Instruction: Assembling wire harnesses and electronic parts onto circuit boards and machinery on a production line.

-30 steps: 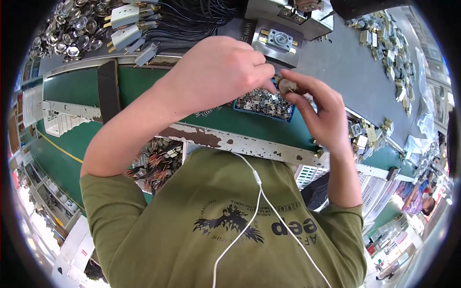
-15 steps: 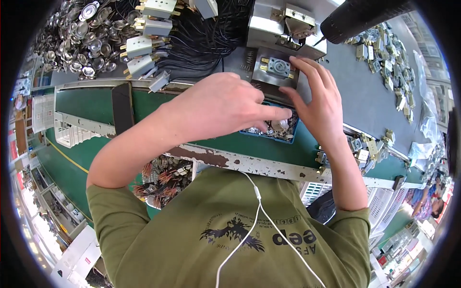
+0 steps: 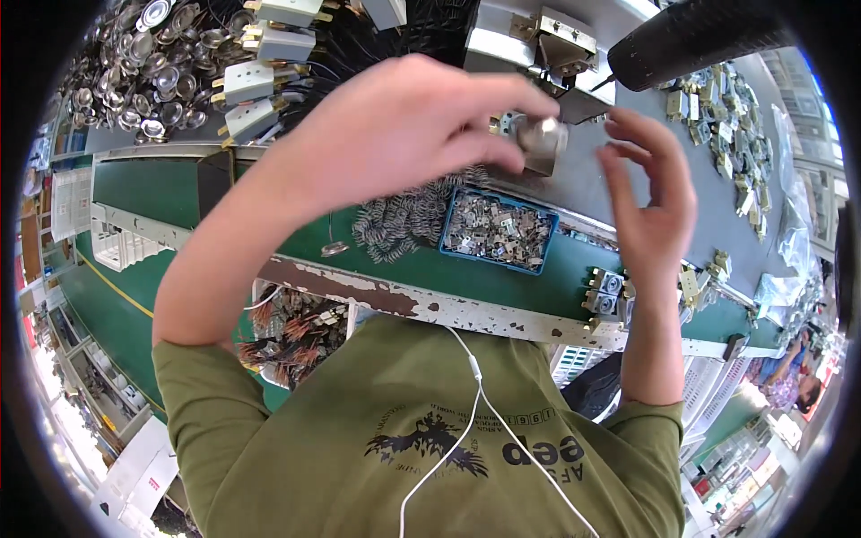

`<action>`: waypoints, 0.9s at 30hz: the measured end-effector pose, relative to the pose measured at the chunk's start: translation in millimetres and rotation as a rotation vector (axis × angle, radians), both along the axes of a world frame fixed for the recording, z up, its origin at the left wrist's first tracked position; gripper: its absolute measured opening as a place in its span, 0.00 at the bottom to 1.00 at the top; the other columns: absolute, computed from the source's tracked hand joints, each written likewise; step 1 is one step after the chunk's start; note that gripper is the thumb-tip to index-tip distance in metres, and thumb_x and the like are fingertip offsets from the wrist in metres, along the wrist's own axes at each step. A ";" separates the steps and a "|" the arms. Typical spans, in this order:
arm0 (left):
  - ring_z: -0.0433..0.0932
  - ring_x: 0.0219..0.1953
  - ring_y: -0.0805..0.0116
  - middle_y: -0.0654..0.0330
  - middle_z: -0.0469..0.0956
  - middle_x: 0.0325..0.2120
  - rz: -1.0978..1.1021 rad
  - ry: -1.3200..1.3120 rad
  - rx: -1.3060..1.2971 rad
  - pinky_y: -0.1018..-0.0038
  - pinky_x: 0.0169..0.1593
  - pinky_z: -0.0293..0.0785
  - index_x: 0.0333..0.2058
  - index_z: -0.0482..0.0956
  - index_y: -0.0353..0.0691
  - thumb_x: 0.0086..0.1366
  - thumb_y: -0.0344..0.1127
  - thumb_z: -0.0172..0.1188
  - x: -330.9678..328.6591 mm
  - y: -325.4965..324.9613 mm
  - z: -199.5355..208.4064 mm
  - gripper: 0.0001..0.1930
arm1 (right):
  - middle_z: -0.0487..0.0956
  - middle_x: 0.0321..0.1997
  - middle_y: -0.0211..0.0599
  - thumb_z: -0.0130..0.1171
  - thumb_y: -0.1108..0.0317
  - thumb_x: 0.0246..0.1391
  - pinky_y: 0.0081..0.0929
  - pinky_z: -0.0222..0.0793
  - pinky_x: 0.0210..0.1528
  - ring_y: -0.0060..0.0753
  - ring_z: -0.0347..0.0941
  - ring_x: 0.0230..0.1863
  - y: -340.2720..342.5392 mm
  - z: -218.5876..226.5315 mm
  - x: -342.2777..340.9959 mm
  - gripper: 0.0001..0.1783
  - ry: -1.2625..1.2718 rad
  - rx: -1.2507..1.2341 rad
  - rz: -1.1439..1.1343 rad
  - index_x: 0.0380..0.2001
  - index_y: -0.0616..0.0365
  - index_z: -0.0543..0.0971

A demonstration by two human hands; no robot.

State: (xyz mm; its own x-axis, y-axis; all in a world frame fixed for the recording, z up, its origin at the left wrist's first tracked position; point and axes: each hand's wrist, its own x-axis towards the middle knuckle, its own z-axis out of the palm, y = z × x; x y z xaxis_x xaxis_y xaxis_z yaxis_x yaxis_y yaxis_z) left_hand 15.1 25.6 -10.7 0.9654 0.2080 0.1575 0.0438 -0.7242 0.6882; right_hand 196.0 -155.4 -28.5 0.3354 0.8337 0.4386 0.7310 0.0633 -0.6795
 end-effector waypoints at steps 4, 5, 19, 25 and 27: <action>0.79 0.24 0.59 0.58 0.81 0.23 0.030 0.068 0.030 0.66 0.33 0.73 0.53 0.78 0.51 0.61 0.38 0.64 18.3 3.3 -20.8 0.19 | 0.78 0.54 0.49 0.55 0.75 0.62 0.35 0.75 0.53 0.38 0.77 0.53 8.2 32.4 4.5 0.17 0.181 0.355 0.070 0.54 0.66 0.73; 0.79 0.26 0.58 0.57 0.81 0.25 0.042 0.226 0.167 0.66 0.35 0.74 0.52 0.77 0.52 0.62 0.40 0.63 19.1 1.6 -21.9 0.19 | 0.78 0.52 0.52 0.54 0.74 0.62 0.38 0.76 0.51 0.41 0.77 0.52 12.8 51.7 15.6 0.17 0.126 0.447 0.132 0.54 0.67 0.73; 0.81 0.34 0.51 0.55 0.83 0.31 0.035 0.297 0.178 0.59 0.38 0.77 0.48 0.77 0.49 0.64 0.45 0.60 21.9 -0.4 -24.3 0.16 | 0.78 0.39 0.55 0.56 0.75 0.57 0.40 0.77 0.39 0.43 0.78 0.39 52.7 51.9 102.9 0.13 0.266 0.701 0.066 0.45 0.69 0.74; 0.81 0.33 0.50 0.53 0.82 0.30 0.024 0.215 0.242 0.58 0.36 0.77 0.46 0.75 0.47 0.64 0.44 0.59 16.6 2.8 -28.4 0.14 | 0.78 0.33 0.56 0.57 0.76 0.55 0.38 0.77 0.34 0.43 0.78 0.32 50.8 74.6 58.6 0.11 0.344 0.758 0.061 0.40 0.70 0.74; 0.82 0.33 0.51 0.54 0.82 0.30 0.007 0.218 0.254 0.58 0.35 0.77 0.47 0.75 0.48 0.64 0.43 0.58 16.3 2.6 -27.4 0.14 | 0.78 0.31 0.56 0.58 0.77 0.54 0.38 0.78 0.32 0.42 0.78 0.30 57.2 82.5 53.8 0.10 0.364 0.785 0.064 0.39 0.71 0.74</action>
